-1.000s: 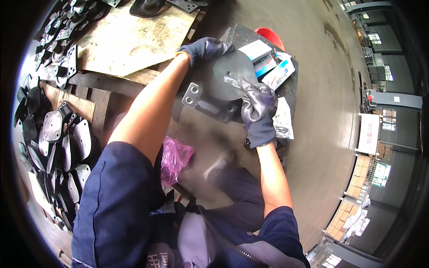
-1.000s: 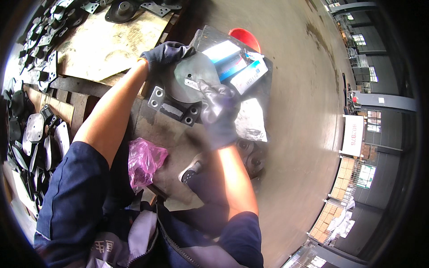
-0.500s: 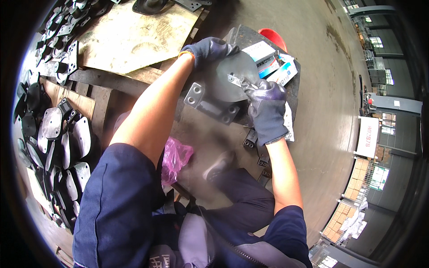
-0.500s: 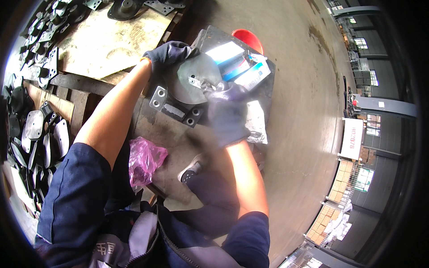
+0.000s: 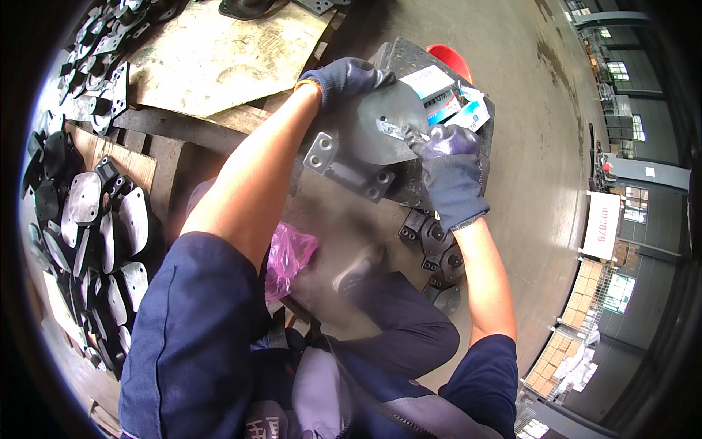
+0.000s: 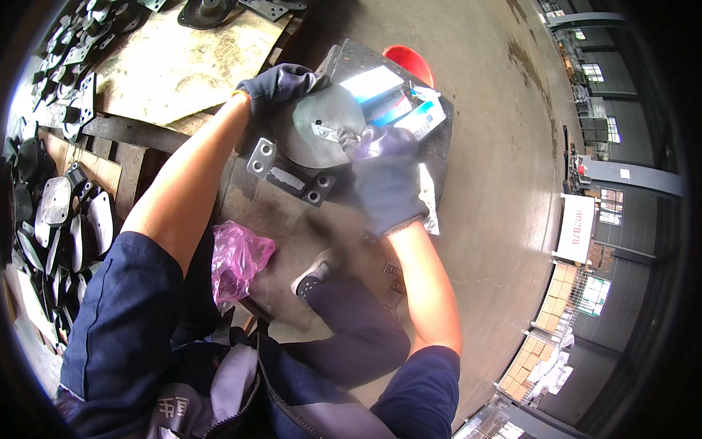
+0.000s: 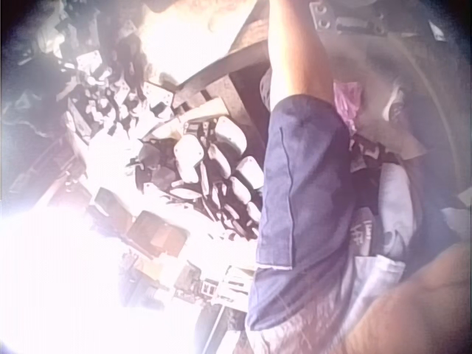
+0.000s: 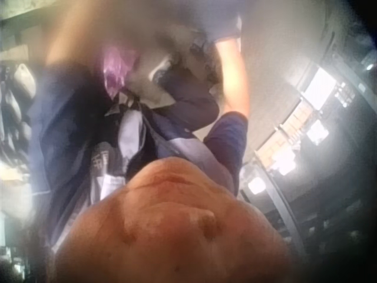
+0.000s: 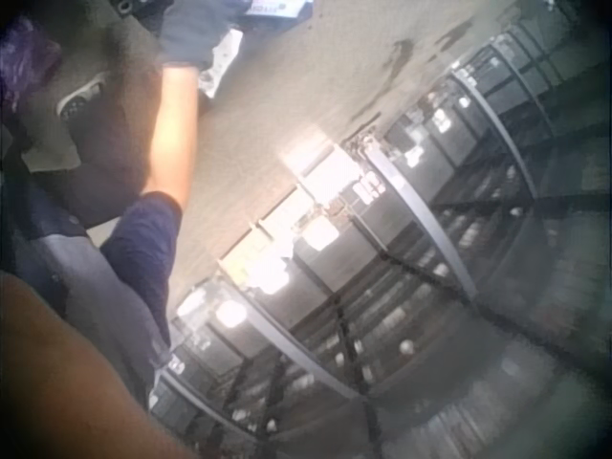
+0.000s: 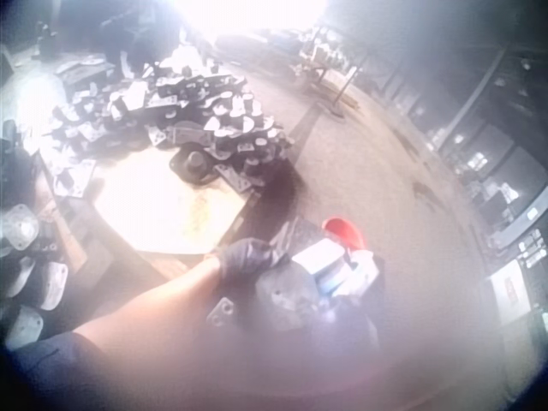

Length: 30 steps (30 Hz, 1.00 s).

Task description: The person sits on the floor and repeatedly picks up dark metal parts from a pile. They use a small metal tool to scrape and clean the surfaces of each part before placing them back into the pile.

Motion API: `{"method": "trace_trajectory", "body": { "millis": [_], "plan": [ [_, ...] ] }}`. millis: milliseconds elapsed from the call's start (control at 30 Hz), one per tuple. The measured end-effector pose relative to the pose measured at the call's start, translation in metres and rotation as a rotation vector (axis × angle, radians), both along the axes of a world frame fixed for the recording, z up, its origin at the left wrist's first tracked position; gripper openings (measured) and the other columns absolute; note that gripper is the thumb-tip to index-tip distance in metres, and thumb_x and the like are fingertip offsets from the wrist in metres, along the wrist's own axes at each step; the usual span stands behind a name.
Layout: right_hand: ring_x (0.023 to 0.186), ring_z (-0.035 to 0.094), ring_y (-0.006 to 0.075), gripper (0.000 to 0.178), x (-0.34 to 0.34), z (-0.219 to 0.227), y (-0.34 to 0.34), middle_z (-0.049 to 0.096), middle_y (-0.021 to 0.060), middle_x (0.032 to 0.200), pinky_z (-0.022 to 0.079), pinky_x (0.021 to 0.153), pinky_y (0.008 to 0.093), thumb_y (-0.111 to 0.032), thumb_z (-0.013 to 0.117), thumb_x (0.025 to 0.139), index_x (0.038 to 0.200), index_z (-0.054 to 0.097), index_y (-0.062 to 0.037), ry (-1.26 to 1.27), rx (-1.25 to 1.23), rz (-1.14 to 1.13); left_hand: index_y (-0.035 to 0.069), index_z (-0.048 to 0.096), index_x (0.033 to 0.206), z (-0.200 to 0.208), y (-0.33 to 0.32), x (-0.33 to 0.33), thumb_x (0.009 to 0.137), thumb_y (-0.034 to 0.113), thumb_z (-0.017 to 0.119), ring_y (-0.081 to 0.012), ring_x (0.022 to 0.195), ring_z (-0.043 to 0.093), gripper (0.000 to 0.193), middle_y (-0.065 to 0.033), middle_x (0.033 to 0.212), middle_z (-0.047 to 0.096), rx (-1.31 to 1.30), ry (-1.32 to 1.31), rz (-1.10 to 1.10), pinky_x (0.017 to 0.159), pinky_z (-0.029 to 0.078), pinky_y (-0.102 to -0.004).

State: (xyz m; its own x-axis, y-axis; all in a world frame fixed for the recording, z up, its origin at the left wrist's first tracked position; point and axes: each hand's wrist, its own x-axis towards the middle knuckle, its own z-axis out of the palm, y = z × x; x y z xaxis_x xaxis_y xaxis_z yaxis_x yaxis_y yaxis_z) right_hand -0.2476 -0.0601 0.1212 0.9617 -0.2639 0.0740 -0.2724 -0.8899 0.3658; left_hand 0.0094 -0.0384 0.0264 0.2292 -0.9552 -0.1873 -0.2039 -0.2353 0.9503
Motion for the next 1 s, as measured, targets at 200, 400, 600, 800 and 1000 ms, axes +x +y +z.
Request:
{"method": "trace_trajectory", "body": {
  "millis": [200,400,600,800,1000],
  "plan": [
    [0.085,0.057,0.0261,0.03,0.003,0.007,-0.001,0.062,0.0075,0.092,0.044,0.082,0.0368,-0.009,0.06,0.079,0.108,0.065,-0.0118,-0.076,0.115,0.026,0.001,0.065,0.109,-0.035,-0.011,0.009,0.077,0.056,0.068,-0.0195,0.092,0.062,0.064,-0.0134,0.1,0.068,-0.067,0.065,-0.001,0.087,0.046,-0.032],
    [0.091,0.064,0.0214,0.032,-0.014,-0.015,0.019,0.068,0.0131,0.1,0.05,0.082,0.0315,0.009,0.052,0.078,0.108,0.063,0.0012,-0.674,0.807,-0.161,0.003,0.068,0.104,0.002,0.0,-0.002,0.086,0.045,0.064,-0.0104,0.083,0.059,0.046,-0.0039,0.09,0.069,-0.1,-0.146,-0.081,0.078,0.048,-0.027],
    [0.073,0.066,0.0242,0.009,0.004,-0.029,0.039,0.067,0.0136,0.078,0.052,0.066,0.033,0.002,0.062,0.078,0.085,0.067,-0.0016,-0.835,0.694,-0.259,0.003,0.066,0.107,0.001,0.0,-0.001,0.078,0.059,0.064,-0.0256,0.1,0.062,0.064,-0.0155,0.107,0.066,0.031,0.044,-0.007,0.09,0.045,-0.0324],
    [0.07,0.064,0.0203,0.014,0.011,-0.024,0.051,0.067,0.0122,0.079,0.05,0.063,0.0287,0.002,0.058,0.082,0.089,0.07,-0.0033,-0.698,0.62,-0.299,0.002,0.067,0.103,-0.001,0.0,0.001,0.078,0.059,0.064,-0.0209,0.094,0.062,0.062,-0.0126,0.099,0.068,0.009,0.06,-0.002,0.089,0.045,-0.0323],
    [0.075,0.059,0.0131,0.046,0.001,-0.037,0.062,0.067,0.0107,0.1,0.049,0.071,0.0246,0.012,0.041,0.076,0.114,0.064,-0.0018,-0.811,1.044,-0.28,0.001,0.066,0.105,0.003,-0.002,-0.003,0.078,0.059,0.065,-0.0214,0.096,0.063,0.064,-0.0129,0.101,0.068,0.004,0.05,-0.012,0.089,0.045,-0.0322]
  ]
}}
